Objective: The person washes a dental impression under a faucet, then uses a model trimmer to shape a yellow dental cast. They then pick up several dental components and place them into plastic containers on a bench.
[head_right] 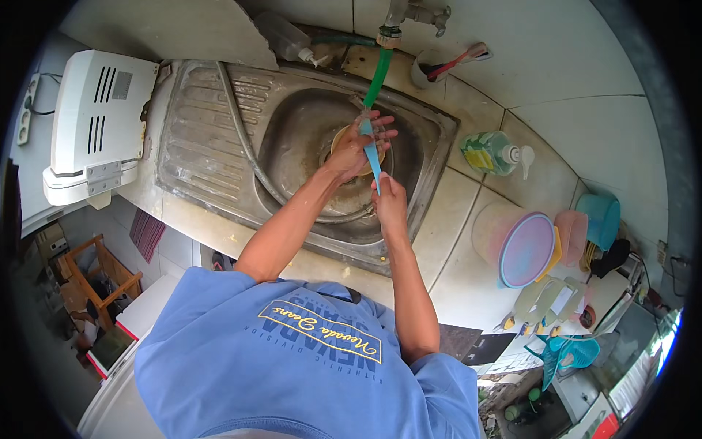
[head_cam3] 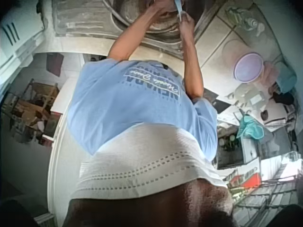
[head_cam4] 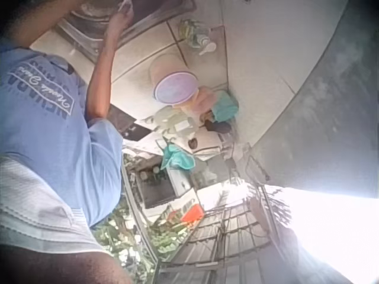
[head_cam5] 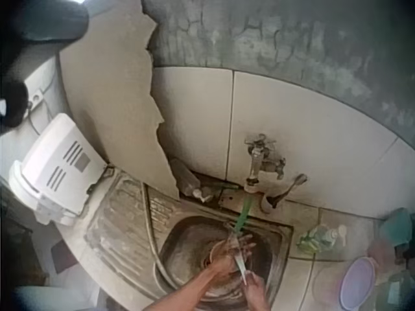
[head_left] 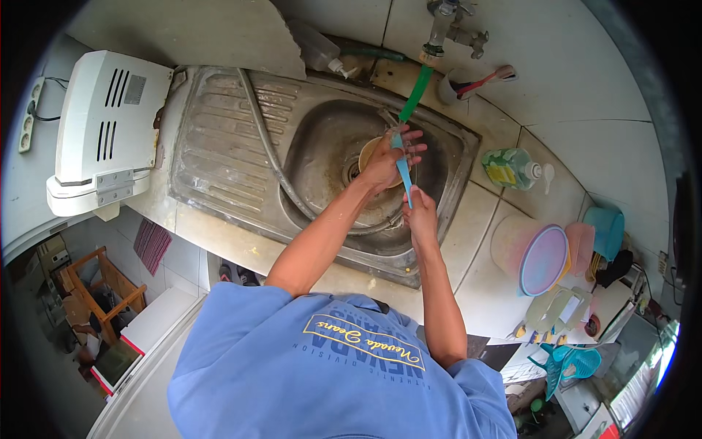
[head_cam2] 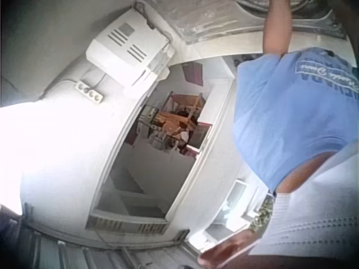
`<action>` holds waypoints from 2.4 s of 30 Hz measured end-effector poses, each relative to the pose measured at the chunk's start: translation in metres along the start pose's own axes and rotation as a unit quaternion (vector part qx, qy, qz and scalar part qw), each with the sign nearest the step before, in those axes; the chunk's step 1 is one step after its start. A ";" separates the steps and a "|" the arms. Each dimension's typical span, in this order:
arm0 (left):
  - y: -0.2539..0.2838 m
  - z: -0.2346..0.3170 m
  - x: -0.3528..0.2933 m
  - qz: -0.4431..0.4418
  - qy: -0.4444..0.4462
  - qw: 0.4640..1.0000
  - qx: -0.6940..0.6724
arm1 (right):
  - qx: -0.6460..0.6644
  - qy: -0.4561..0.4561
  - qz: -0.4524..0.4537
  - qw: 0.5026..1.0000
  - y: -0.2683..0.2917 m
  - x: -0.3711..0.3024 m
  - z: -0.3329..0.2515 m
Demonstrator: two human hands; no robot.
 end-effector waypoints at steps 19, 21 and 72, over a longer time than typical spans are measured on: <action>0.011 0.005 -0.007 0.108 -0.008 0.984 0.142 | 0.349 -0.180 -0.110 0.913 -0.025 0.003 0.013; 0.027 0.000 0.005 0.138 0.039 0.980 0.134 | 0.371 -0.186 -0.090 0.905 -0.038 0.001 0.015; -0.007 0.051 -0.011 0.051 -0.035 0.993 0.100 | -0.096 0.481 0.223 0.843 0.018 0.093 -0.154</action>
Point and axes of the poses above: each hand's wrist, its own x-axis towards the middle knuckle, its own y-axis out of the back of the hand, z = x × y, the point moved 5 cm from there along x, towards the middle knuckle, and after that the axes turned 15 degrees about y, right-handed, at the moved point
